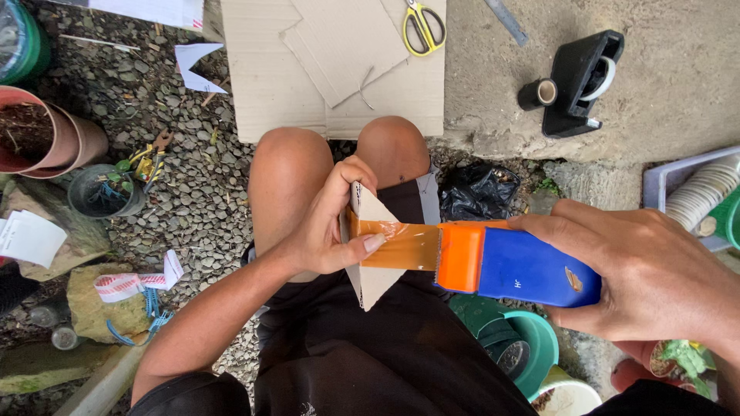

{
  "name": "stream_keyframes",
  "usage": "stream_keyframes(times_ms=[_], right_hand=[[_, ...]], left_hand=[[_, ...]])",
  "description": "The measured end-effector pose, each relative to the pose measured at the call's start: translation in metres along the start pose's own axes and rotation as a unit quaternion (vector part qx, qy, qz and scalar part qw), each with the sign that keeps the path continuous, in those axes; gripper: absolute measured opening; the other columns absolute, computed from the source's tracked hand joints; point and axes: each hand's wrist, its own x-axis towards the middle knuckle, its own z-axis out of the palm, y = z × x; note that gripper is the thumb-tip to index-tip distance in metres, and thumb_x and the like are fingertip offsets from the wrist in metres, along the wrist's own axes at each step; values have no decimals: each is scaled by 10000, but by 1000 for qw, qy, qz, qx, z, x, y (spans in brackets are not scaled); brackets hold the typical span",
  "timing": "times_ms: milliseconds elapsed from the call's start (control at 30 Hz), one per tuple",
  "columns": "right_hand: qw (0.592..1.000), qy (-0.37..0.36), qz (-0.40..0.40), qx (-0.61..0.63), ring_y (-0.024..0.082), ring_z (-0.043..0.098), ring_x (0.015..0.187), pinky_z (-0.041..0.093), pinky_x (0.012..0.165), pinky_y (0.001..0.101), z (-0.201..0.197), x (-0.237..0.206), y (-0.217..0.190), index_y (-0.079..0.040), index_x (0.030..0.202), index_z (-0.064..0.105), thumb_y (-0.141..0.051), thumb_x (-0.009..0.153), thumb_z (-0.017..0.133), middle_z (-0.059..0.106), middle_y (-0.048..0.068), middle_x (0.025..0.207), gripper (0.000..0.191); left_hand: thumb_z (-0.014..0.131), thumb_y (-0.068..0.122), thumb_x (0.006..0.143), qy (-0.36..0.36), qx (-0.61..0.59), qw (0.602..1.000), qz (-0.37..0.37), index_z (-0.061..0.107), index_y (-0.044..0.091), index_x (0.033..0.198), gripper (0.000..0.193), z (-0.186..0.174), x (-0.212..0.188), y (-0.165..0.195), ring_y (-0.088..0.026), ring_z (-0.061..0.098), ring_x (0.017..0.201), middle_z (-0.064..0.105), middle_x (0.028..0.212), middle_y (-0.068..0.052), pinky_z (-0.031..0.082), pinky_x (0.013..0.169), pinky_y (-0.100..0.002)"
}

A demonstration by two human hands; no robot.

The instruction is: The person cuts a triangular piece of cardboard with scissors, folds it, and secures the edges with a tape dispenser. They trim excess tape and continue taping the cardboard piece to form a small box-like structure.

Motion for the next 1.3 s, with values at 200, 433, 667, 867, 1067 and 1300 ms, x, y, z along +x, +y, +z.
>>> stream_keyframes(times_ms=[200,433,667,867,1067,1300], right_hand=[[999,-31,36,-25,232,732,674,614,597,380,21,0,10,-264,1513,514,-446,577,968,677,79,1038,1056],[1000,6,14,11,244,725,686,638,597,389,17,10,-7,-223,1516,521,-381,564,969,668,95,1037,1065],[997,64,-30,27,241,729,687,621,601,399,12,13,-7,-219,1495,549,-317,518,960,685,70,965,1065],[999,47,-12,23,229,724,651,624,589,384,21,10,1,-211,1497,538,-377,533,969,674,69,942,1070],[990,116,-77,-13,213,670,516,594,492,371,31,-5,12,-145,1512,540,-601,610,874,658,82,818,1064],[994,79,-51,-55,215,607,469,551,382,366,18,-16,5,-197,1500,504,-683,639,849,635,43,771,1047]], left_hand=[[715,233,885,-3,16,1000,-13,403,76,1232,492,2,-2,-2,-140,407,985,398,1147,-72,374,898,-274],[710,206,872,6,29,1000,6,405,77,1261,511,12,8,14,-154,421,971,412,1137,-78,373,916,-298],[755,362,865,-91,368,905,191,555,74,1350,598,11,22,68,-320,533,1364,563,1388,-144,232,1244,-585],[740,322,897,-183,378,892,164,703,115,1247,408,13,33,81,-275,621,1248,625,1332,-107,374,1185,-513],[735,294,909,-195,386,889,153,718,161,1239,356,12,38,77,-267,624,1202,621,1322,-97,397,1149,-493],[739,299,911,-203,392,883,160,720,139,1211,341,15,42,72,-289,619,1176,606,1384,-116,400,1138,-480]])
